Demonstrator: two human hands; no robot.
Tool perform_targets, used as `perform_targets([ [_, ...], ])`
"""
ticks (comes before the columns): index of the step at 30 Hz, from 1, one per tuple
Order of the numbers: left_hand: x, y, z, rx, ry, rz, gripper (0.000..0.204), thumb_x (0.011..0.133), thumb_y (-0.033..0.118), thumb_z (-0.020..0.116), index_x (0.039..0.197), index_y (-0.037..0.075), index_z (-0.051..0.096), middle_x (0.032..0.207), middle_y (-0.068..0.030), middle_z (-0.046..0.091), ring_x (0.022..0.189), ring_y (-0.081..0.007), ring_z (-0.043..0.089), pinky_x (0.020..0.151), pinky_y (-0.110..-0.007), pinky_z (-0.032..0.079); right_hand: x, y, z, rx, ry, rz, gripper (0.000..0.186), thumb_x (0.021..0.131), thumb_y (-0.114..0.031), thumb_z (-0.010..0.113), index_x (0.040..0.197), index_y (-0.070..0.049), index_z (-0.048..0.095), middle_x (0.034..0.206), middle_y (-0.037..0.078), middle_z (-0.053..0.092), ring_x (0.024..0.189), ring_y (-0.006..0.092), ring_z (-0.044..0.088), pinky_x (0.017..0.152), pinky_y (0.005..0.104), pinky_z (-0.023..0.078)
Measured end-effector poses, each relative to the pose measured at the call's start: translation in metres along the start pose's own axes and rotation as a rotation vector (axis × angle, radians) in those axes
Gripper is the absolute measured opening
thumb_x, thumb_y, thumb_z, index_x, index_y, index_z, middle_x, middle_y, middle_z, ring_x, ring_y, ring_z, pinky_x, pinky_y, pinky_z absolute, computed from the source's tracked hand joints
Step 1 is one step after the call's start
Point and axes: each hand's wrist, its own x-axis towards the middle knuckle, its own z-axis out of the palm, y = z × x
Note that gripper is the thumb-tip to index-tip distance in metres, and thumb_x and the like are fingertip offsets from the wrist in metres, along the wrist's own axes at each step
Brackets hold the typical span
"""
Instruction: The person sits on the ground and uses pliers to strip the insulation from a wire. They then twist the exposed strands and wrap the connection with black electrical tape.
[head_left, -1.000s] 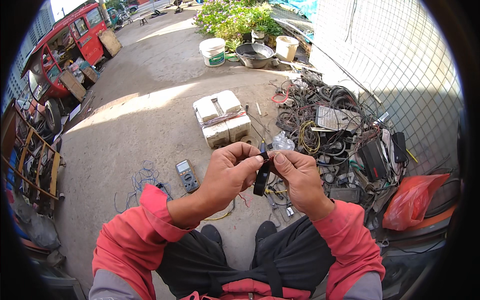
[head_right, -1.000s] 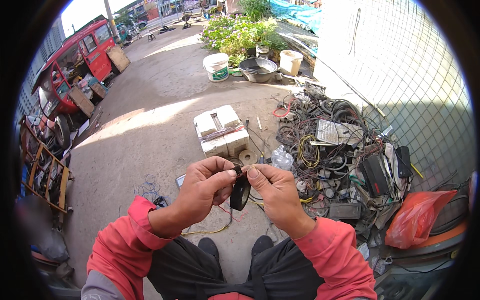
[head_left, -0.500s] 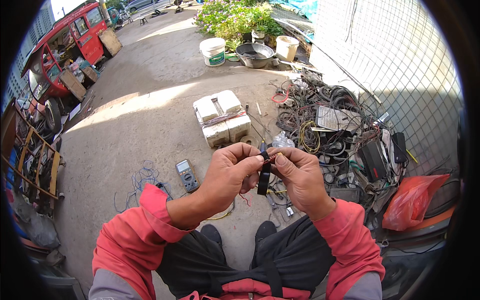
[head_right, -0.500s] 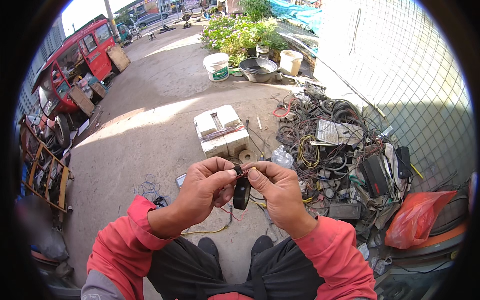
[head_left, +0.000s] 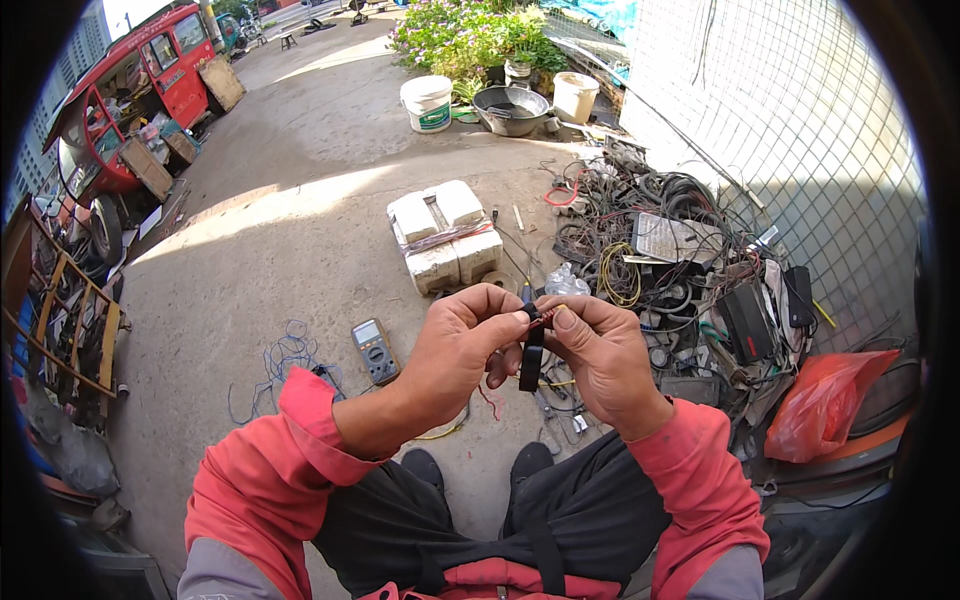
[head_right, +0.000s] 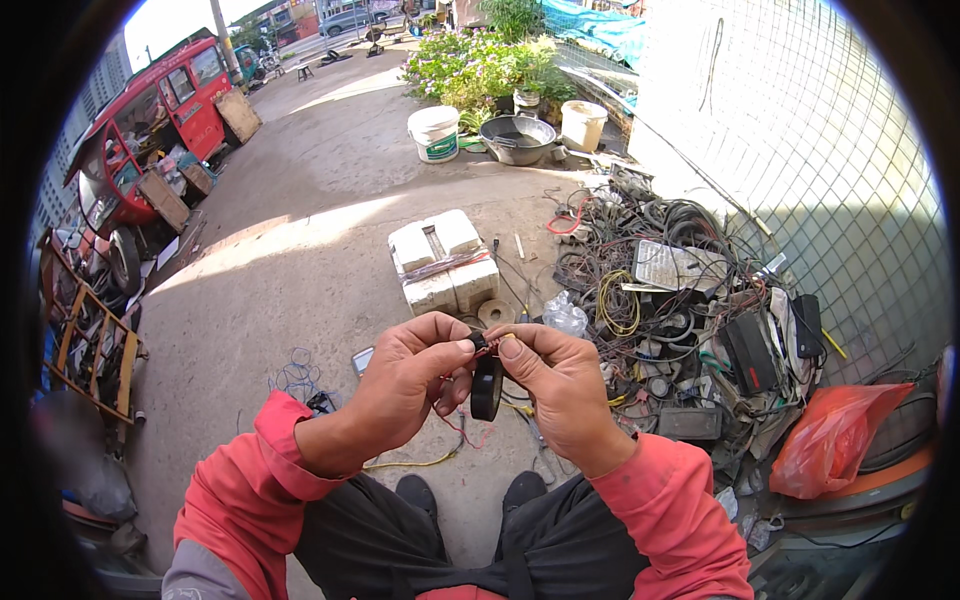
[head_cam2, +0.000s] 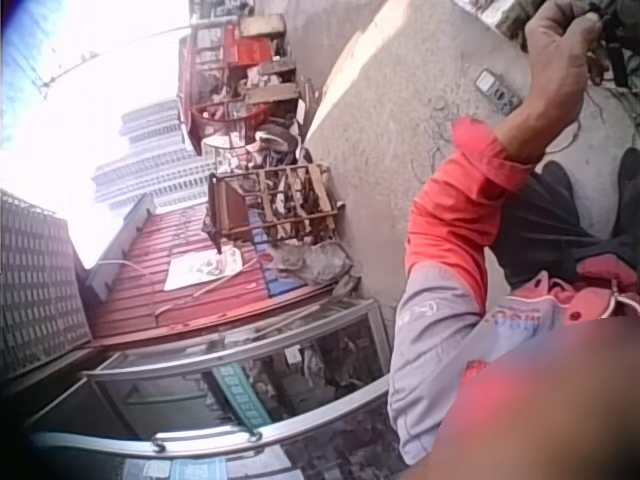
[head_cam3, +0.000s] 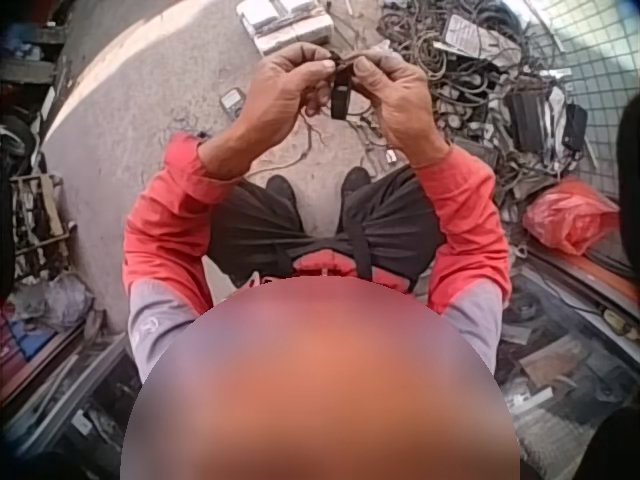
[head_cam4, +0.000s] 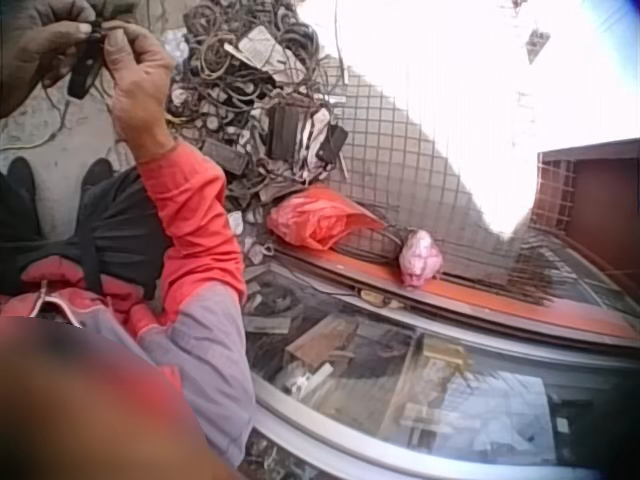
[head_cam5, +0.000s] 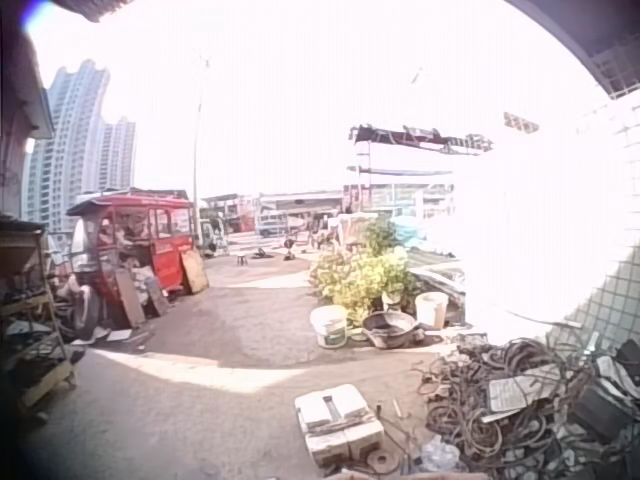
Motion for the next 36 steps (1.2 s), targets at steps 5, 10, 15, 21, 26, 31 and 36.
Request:
perform_targets([
  [5,-0.0003,0.0005,-0.0004,0.062,0.007,0.029,0.009,0.096,0.008,0.061,0.102,0.002,0.06,0.075,-0.003,0.062,0.054,-0.0077,0.057,0.043,-0.022,0.041,0.0001,-0.0021,0.0014,-0.02,0.011,0.016,0.021,0.101,-0.012,0.061,0.112,0.005,0.068,0.1,0.007,0.07,0.09,0.0098,0.064,0.083,0.024,0.053],
  [10,-0.002,0.0034,0.0029,0.138,0.017,0.062,0.01,0.097,0.008,0.062,0.105,0.002,0.061,0.073,-0.0038,0.064,0.052,-0.0063,0.055,0.043,-0.021,0.041,-0.0004,-0.0021,0.0017,-0.095,0.045,0.0,0.022,0.101,-0.015,0.062,0.109,0.005,0.069,0.097,0.006,0.071,0.088,0.0087,0.063,0.08,0.023,0.052],
  [15,-0.0029,0.0051,0.0042,0.181,0.024,0.069,0.01,0.097,0.007,0.061,0.105,0.001,0.062,0.073,-0.0047,0.065,0.052,-0.0059,0.055,0.043,-0.021,0.041,-0.0006,-0.0029,0.0029,-0.118,0.054,-0.003,0.023,0.101,-0.016,0.063,0.109,0.005,0.069,0.096,0.006,0.071,0.087,0.0085,0.063,0.08,0.0229,0.052],
  [21,-0.0032,0.0041,0.0053,0.202,0.06,0.085,0.01,0.097,0.007,0.06,0.104,0.0,0.063,0.072,-0.0048,0.065,0.052,-0.0059,0.054,0.043,-0.021,0.04,-0.0003,-0.0008,0.0034,-0.133,0.073,0.004,0.024,0.1,-0.015,0.064,0.109,0.006,0.07,0.096,0.006,0.071,0.087,0.0089,0.063,0.08,0.0239,0.053],
  [26,-0.0026,0.0083,0.0042,0.21,0.062,0.01,0.012,0.096,0.008,0.061,0.103,-0.002,0.064,0.071,-0.0056,0.065,0.05,-0.0066,0.053,0.042,-0.021,0.039,-0.0009,-0.0017,0.0033,-0.153,0.057,-0.017,0.024,0.099,-0.015,0.065,0.111,0.006,0.07,0.097,0.007,0.072,0.088,0.0095,0.064,0.081,0.0238,0.053],
  [31,-0.0018,0.0082,0.0022,0.168,0.064,-0.034,0.013,0.096,0.01,0.061,0.103,-0.002,0.064,0.07,-0.0055,0.064,0.048,-0.0066,0.052,0.042,-0.021,0.039,0.0001,0.0006,0.0027,-0.183,0.061,-0.026,0.026,0.098,-0.015,0.066,0.113,0.006,0.07,0.097,0.007,0.072,0.088,0.0091,0.064,0.08,0.0231,0.052],
  [36,-0.0001,0.0064,0.0003,0.14,0.058,-0.049,0.013,0.097,0.01,0.062,0.102,-0.002,0.064,0.068,-0.005,0.064,0.048,-0.0061,0.052,0.042,-0.02,0.039,0.0001,0.0004,0.0025,-0.218,0.066,-0.04,0.026,0.098,-0.015,0.067,0.114,0.006,0.071,0.097,0.006,0.073,0.088,0.0086,0.064,0.08,0.0225,0.052],
])
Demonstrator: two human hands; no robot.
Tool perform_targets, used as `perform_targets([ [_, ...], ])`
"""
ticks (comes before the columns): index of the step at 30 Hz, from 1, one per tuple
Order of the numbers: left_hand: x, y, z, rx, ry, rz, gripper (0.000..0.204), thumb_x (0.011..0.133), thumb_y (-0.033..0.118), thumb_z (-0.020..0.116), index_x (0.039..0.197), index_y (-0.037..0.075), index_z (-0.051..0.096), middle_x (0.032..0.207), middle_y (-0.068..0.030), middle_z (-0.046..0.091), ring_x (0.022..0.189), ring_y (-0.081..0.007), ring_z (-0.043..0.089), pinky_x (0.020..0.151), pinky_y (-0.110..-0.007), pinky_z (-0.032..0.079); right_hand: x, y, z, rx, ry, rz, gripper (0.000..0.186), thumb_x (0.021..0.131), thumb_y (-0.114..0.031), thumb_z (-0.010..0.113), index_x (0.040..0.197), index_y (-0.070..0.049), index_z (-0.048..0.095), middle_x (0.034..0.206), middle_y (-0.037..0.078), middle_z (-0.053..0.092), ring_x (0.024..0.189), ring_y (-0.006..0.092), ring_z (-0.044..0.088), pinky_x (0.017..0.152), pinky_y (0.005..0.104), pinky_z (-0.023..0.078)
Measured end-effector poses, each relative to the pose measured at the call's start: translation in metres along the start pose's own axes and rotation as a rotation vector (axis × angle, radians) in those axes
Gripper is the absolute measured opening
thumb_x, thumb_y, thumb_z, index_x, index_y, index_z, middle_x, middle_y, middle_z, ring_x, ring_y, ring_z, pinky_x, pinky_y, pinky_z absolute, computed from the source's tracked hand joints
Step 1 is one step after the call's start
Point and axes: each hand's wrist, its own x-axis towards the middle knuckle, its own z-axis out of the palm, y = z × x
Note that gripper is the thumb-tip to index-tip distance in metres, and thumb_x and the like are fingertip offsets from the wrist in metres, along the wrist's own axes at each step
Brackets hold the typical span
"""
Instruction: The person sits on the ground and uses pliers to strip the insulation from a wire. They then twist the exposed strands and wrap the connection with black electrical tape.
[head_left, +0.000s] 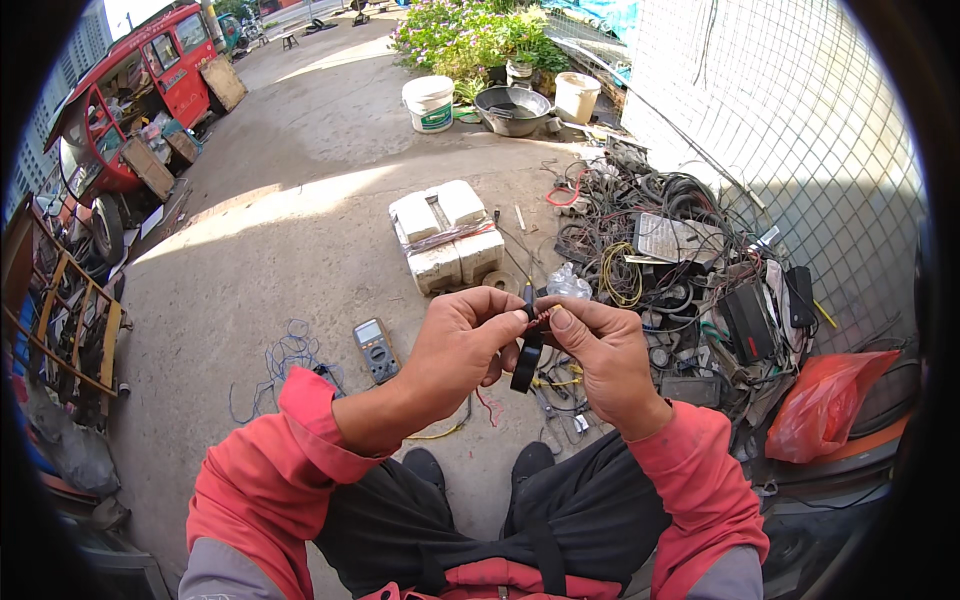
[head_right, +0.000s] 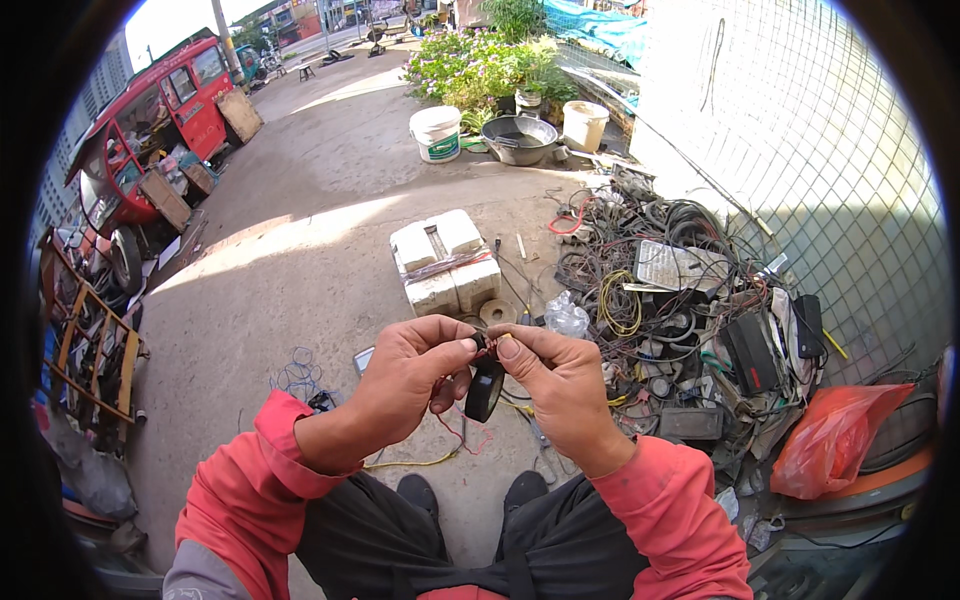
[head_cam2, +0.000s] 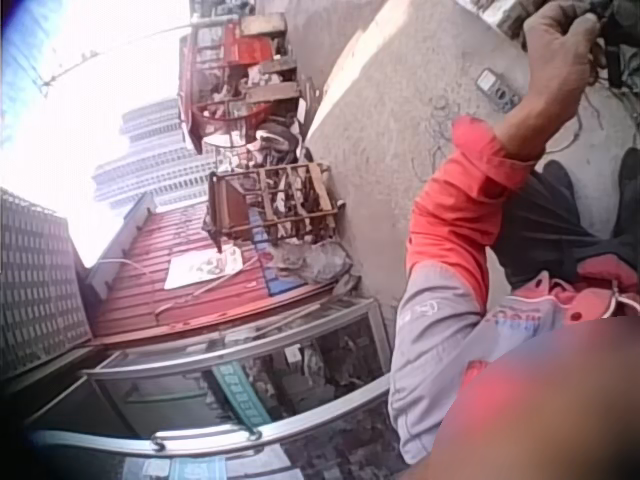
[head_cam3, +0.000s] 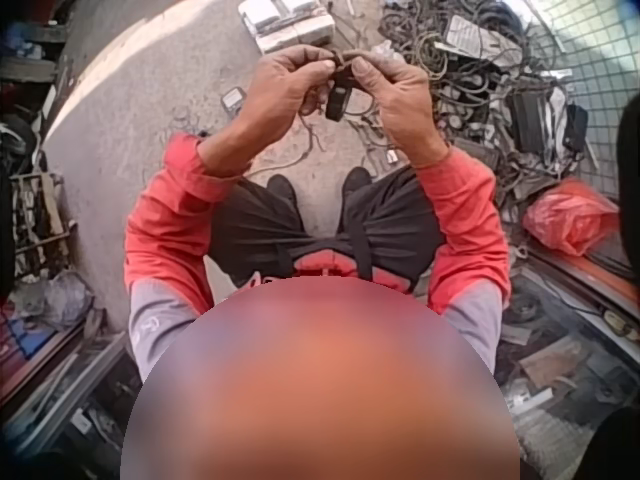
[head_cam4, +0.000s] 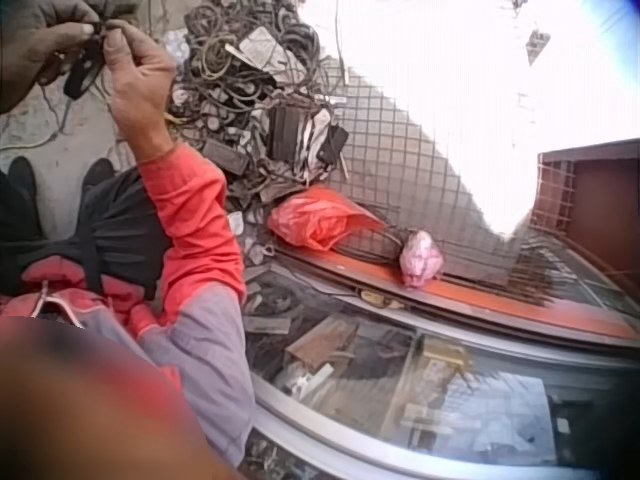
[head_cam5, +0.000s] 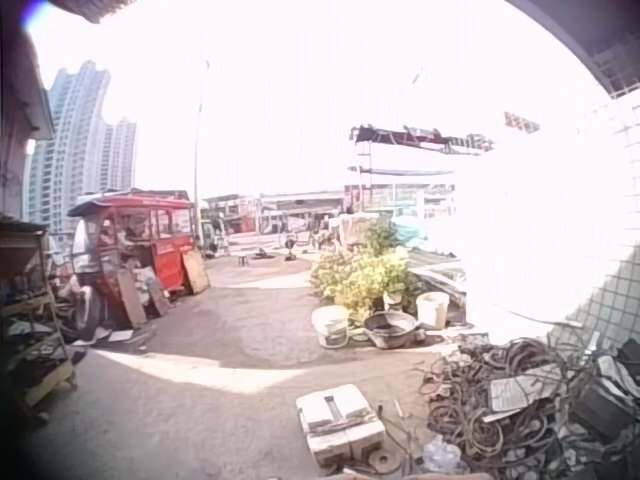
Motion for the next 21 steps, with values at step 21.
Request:
perform_targets([
  [21,-0.003,-0.0018,0.0031,0.09,0.002,0.125,0.014,0.096,0.008,0.066,0.106,-0.002,0.068,0.073,-0.0037,0.065,0.056,-0.006,0.056,0.044,-0.02,0.037,-0.0005,0.0,0.0006,-0.117,0.029,-0.046,0.024,0.098,-0.015,0.067,0.109,0.006,0.072,0.092,0.003,0.071,0.083,0.0062,0.06,0.072,0.021,0.049],
])
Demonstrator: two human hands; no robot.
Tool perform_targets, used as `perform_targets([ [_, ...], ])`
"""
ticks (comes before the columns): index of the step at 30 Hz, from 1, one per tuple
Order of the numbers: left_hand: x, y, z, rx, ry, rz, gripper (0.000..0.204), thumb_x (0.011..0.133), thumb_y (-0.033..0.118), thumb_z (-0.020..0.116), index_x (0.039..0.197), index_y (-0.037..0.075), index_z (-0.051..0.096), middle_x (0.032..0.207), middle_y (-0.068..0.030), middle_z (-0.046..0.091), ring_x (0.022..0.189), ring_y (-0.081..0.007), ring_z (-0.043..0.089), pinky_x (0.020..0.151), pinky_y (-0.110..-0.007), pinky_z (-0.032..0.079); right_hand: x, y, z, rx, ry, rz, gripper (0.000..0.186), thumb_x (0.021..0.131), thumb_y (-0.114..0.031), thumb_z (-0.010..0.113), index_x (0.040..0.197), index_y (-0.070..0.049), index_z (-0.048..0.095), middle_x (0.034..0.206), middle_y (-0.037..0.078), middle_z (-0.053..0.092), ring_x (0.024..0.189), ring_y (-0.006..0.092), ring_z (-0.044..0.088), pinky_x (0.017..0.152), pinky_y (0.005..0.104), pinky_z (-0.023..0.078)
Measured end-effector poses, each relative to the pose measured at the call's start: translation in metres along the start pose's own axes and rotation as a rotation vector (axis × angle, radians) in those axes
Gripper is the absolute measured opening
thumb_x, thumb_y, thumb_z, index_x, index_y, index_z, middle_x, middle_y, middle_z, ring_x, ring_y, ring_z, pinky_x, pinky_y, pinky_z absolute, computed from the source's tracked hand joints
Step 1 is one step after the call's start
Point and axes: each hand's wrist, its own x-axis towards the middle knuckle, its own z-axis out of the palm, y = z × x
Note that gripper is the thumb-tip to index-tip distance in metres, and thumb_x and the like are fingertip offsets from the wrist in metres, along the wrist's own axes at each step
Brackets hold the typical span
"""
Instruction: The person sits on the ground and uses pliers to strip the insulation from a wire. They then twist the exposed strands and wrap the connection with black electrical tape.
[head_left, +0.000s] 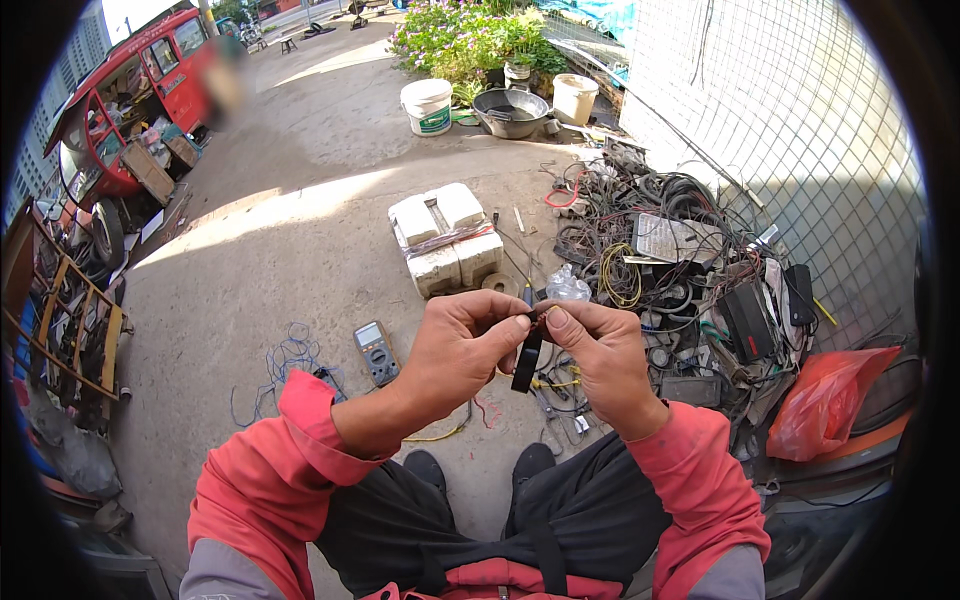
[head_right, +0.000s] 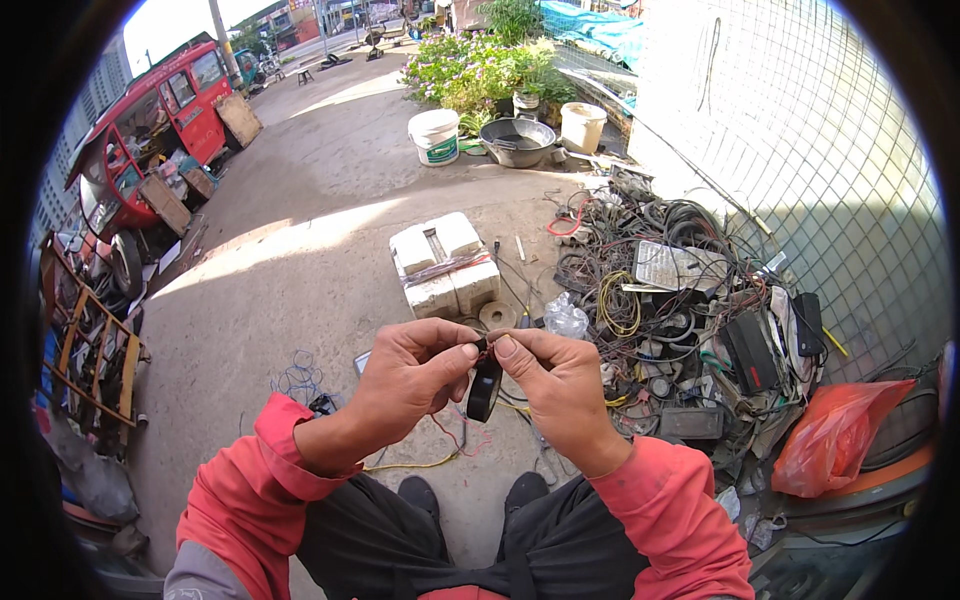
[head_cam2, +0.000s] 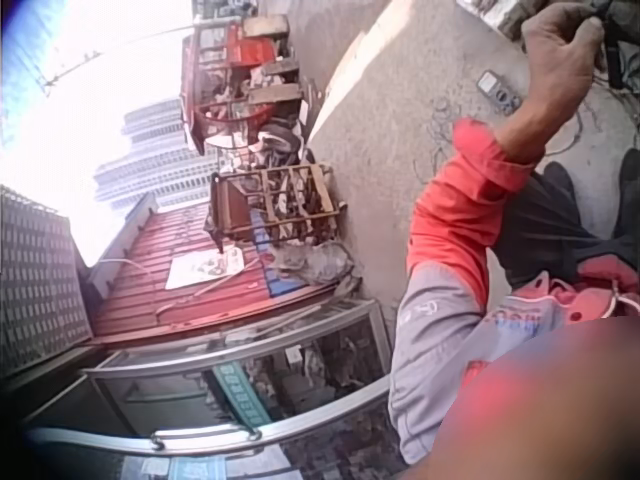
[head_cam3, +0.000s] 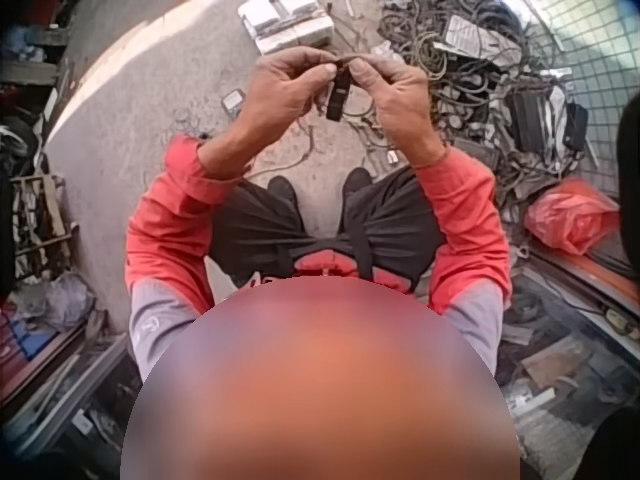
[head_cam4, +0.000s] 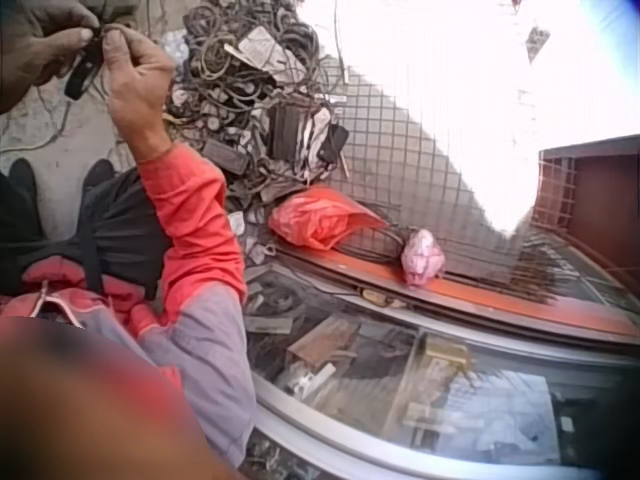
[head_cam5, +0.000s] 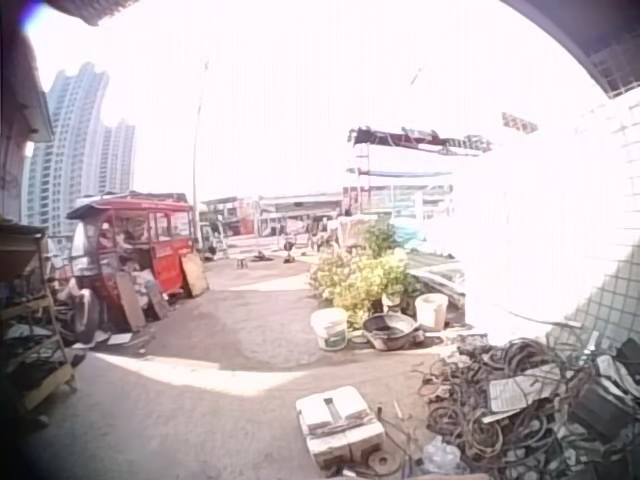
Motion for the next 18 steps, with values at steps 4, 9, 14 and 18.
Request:
perform_targets([
  [4,-0.0005,-0.0003,0.0012,0.072,-0.006,0.09,0.015,0.095,0.006,0.067,0.107,-0.004,0.069,0.076,-0.0042,0.067,0.058,-0.0067,0.058,0.047,-0.021,0.041,-0.0004,-0.0005,-0.0008,-0.002,0.008,-0.015,0.023,0.098,-0.014,0.067,0.107,0.005,0.073,0.091,0.003,0.071,0.083,0.0064,0.06,0.073,0.0214,0.049],
  [9,-0.0037,0.0005,0.0028,0.116,0.001,0.177,0.015,0.094,0.003,0.068,0.106,-0.006,0.07,0.076,-0.0039,0.067,0.059,-0.0065,0.058,0.052,-0.021,0.046,-0.0001,-0.0018,-0.0003,-0.008,0.004,-0.034,0.023,0.098,-0.014,0.067,0.107,0.006,0.073,0.091,0.003,0.071,0.083,0.0066,0.06,0.074,0.0218,0.049],
  [14,-0.0055,-0.003,0.0046,0.212,0.009,0.279,0.013,0.093,-0.001,0.068,0.105,-0.004,0.071,0.078,-0.0036,0.067,0.061,-0.0053,0.058,0.053,-0.021,0.046,-0.0001,-0.0013,-0.0011,-0.005,0.003,-0.055,0.023,0.098,-0.014,0.066,0.107,0.006,0.073,0.092,0.003,0.071,0.084,0.0064,0.06,0.074,0.022,0.049],
  [18,-0.0018,-0.0081,0.0014,0.378,-0.003,0.503,0.011,0.091,-0.003,0.068,0.102,-0.004,0.072,0.087,-0.0052,0.07,0.063,-0.0048,0.059,0.053,-0.021,0.046,0.0001,-0.003,0.001,0.003,0.016,-0.042,0.023,0.098,-0.014,0.066,0.105,0.006,0.073,0.091,0.003,0.071,0.083,0.0064,0.06,0.073,0.0222,0.049],
])
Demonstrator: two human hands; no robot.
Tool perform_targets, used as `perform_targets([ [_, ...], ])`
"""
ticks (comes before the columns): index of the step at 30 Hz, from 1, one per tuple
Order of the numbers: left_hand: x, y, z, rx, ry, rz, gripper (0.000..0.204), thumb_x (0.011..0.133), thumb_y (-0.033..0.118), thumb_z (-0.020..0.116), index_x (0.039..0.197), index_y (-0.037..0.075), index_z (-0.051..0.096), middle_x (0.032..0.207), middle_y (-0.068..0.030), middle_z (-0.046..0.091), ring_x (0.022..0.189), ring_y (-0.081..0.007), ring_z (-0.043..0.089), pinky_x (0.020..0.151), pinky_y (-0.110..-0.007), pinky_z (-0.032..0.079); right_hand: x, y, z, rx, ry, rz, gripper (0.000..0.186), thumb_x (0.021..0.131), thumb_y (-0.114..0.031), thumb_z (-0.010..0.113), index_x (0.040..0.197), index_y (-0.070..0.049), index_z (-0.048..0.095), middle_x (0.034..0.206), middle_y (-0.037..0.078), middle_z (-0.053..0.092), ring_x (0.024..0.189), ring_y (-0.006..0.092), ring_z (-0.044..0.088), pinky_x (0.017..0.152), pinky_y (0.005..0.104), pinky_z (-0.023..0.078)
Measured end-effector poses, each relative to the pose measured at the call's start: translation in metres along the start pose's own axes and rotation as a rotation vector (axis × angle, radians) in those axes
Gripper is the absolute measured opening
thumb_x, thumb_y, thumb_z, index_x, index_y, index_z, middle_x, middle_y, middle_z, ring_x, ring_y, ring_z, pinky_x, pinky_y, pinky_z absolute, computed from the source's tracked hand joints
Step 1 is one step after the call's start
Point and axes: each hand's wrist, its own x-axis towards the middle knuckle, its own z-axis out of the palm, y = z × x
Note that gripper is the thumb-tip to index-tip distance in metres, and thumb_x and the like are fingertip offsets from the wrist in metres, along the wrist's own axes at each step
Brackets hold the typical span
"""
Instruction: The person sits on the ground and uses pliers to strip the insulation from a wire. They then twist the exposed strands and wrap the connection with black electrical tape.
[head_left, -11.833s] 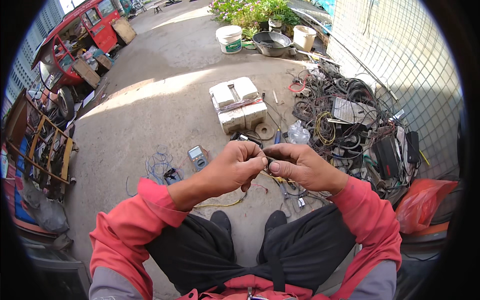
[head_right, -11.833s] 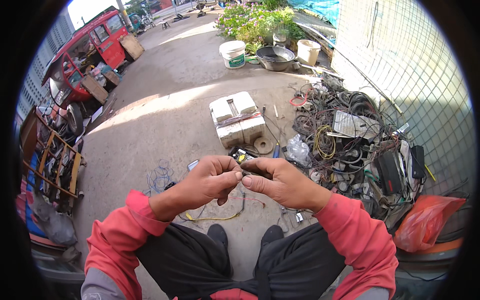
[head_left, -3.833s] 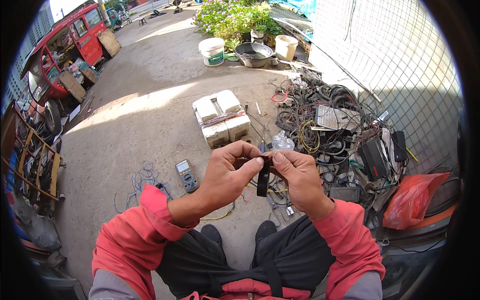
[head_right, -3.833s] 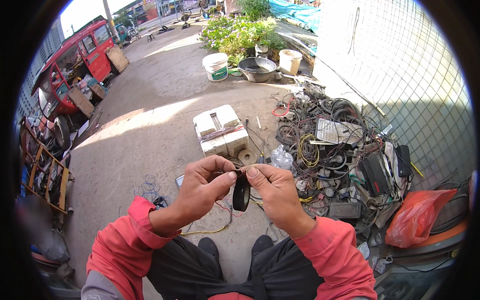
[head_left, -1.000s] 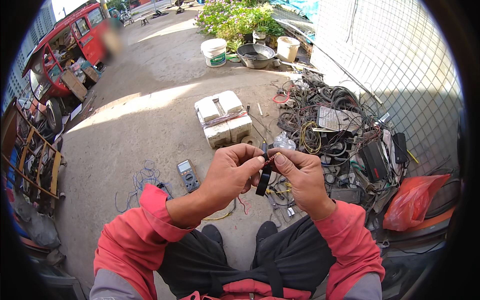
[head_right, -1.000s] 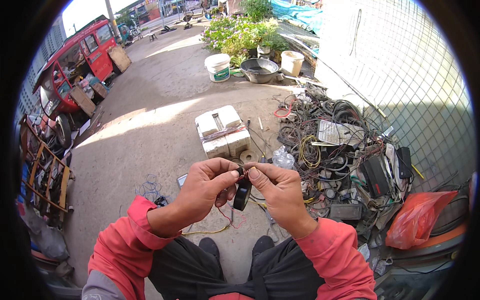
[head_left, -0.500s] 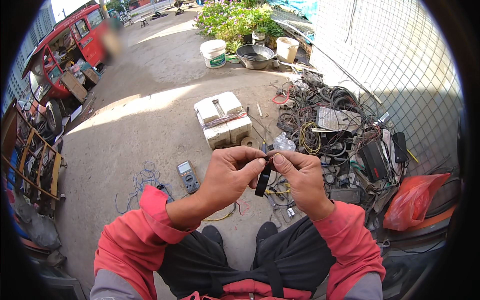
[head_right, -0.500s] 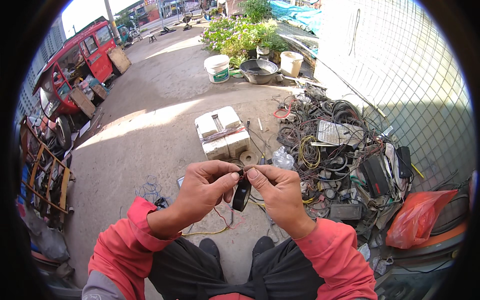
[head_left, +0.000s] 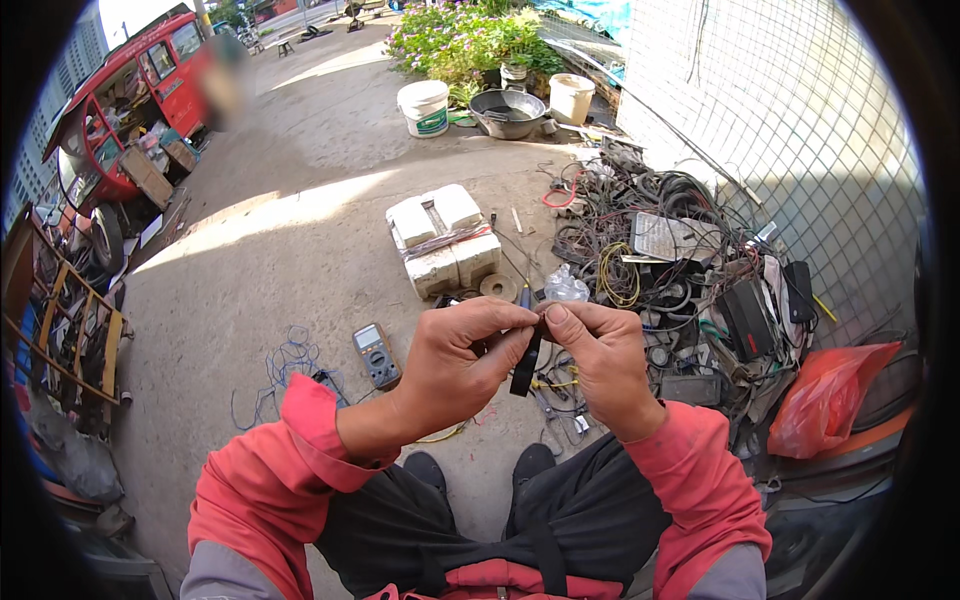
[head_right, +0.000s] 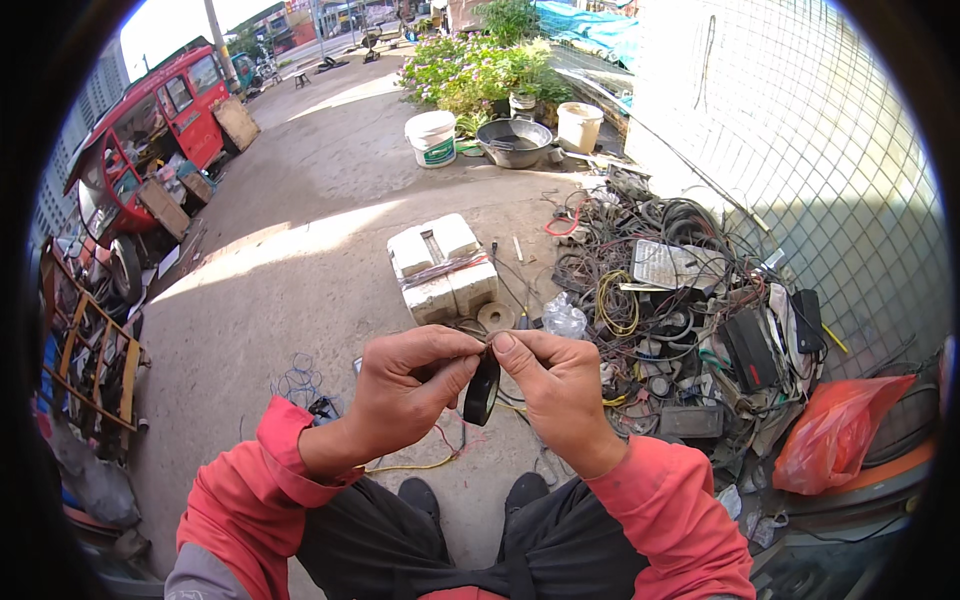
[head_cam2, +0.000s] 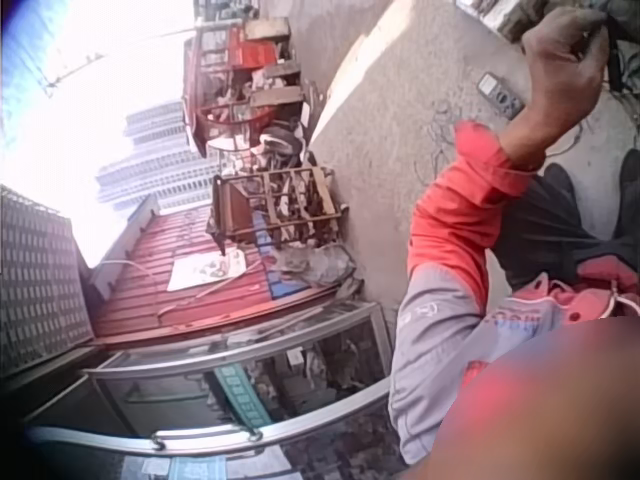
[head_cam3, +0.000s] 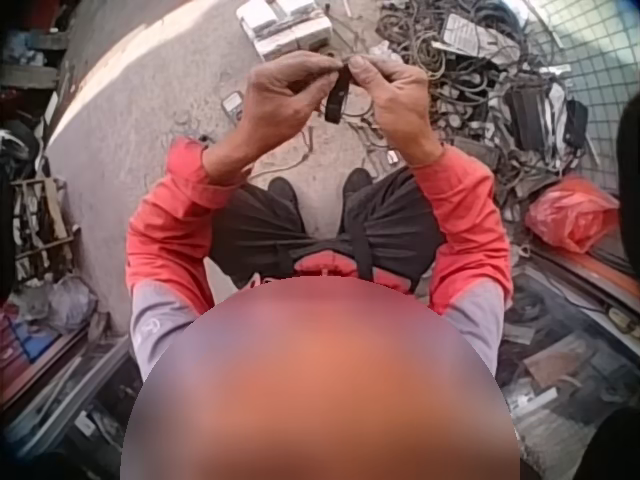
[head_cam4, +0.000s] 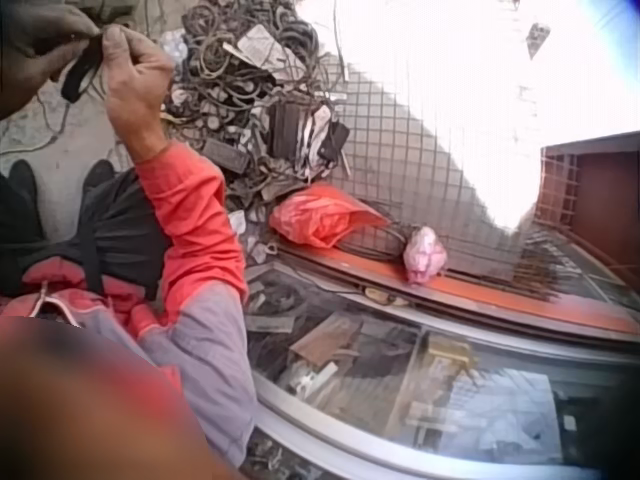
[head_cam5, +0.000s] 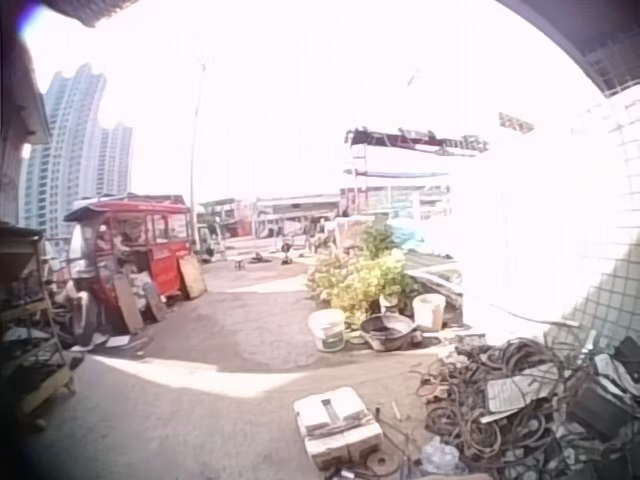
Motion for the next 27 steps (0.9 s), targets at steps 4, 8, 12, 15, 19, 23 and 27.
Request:
perform_targets([
  [4,0.003,-0.002,0.001,0.149,-0.018,0.175,0.009,0.089,-0.002,0.069,0.097,-0.005,0.072,0.094,-0.0069,0.072,0.065,-0.0049,0.059,0.054,-0.021,0.046,0.0,-0.001,-0.002,0.014,0.016,0.027,0.023,0.098,-0.015,0.066,0.104,0.007,0.073,0.09,0.002,0.071,0.082,0.0062,0.059,0.073,0.0223,0.049],
  [8,0.001,0.008,-0.001,0.052,-0.027,0.013,0.009,0.091,0.002,0.07,0.095,-0.006,0.072,0.091,-0.008,0.071,0.064,-0.0058,0.06,0.055,-0.021,0.047,-0.001,-0.003,-0.001,0.007,0.029,0.027,0.023,0.098,-0.015,0.067,0.104,0.006,0.073,0.089,0.002,0.071,0.081,0.0059,0.059,0.072,0.0222,0.049],
  [12,0.006,0.01,-0.002,-0.169,0.027,-0.329,0.011,0.092,0.006,0.071,0.092,-0.005,0.07,0.083,-0.0068,0.07,0.064,-0.0064,0.06,0.056,-0.021,0.047,-0.003,-0.004,-0.001,-0.062,0.029,-0.002,0.023,0.098,-0.015,0.067,0.104,0.006,0.073,0.089,0.002,0.071,0.081,0.0059,0.059,0.071,0.0217,0.048],
  [15,0.007,0.008,-0.004,-0.243,0.04,-0.372,0.013,0.092,0.008,0.073,0.095,-0.004,0.068,0.081,-0.0059,0.07,0.066,-0.007,0.061,0.058,-0.022,0.049,-0.004,-0.006,0.004,-0.094,0.006,-0.039,0.022,0.098,-0.014,0.067,0.104,0.006,0.073,0.088,0.002,0.071,0.08,0.0059,0.058,0.069,0.0216,0.048],
  [19,0.009,0.006,-0.005,-0.286,0.011,-0.398,0.016,0.09,0.006,0.075,0.098,-0.004,0.066,0.082,-0.0057,0.07,0.07,-0.0075,0.063,0.062,-0.022,0.052,-0.005,-0.005,0.003,-0.101,-0.008,-0.057,0.021,0.098,-0.014,0.067,0.103,0.006,0.073,0.088,0.002,0.07,0.08,0.0057,0.058,0.068,0.0216,0.047],
  [23,0.007,0.004,-0.003,-0.22,-0.011,-0.32,0.014,0.089,0.0,0.074,0.099,-0.004,0.065,0.088,-0.0055,0.07,0.077,-0.0072,0.064,0.067,-0.023,0.053,-0.004,-0.002,0.004,-0.09,-0.008,-0.063,0.021,0.097,-0.014,0.067,0.102,0.006,0.073,0.087,0.002,0.07,0.078,0.0056,0.058,0.067,0.0218,0.047],
  [27,0.006,0.008,-0.005,-0.116,-0.043,-0.32,0.011,0.089,-0.003,0.071,0.097,-0.004,0.064,0.088,-0.0042,0.068,0.079,-0.0068,0.064,0.069,-0.023,0.053,-0.001,-0.006,-0.001,-0.129,-0.073,0.008,0.021,0.096,-0.013,0.069,0.101,0.007,0.073,0.084,0.002,0.07,0.075,0.0054,0.058,0.066,0.022,0.048],
])
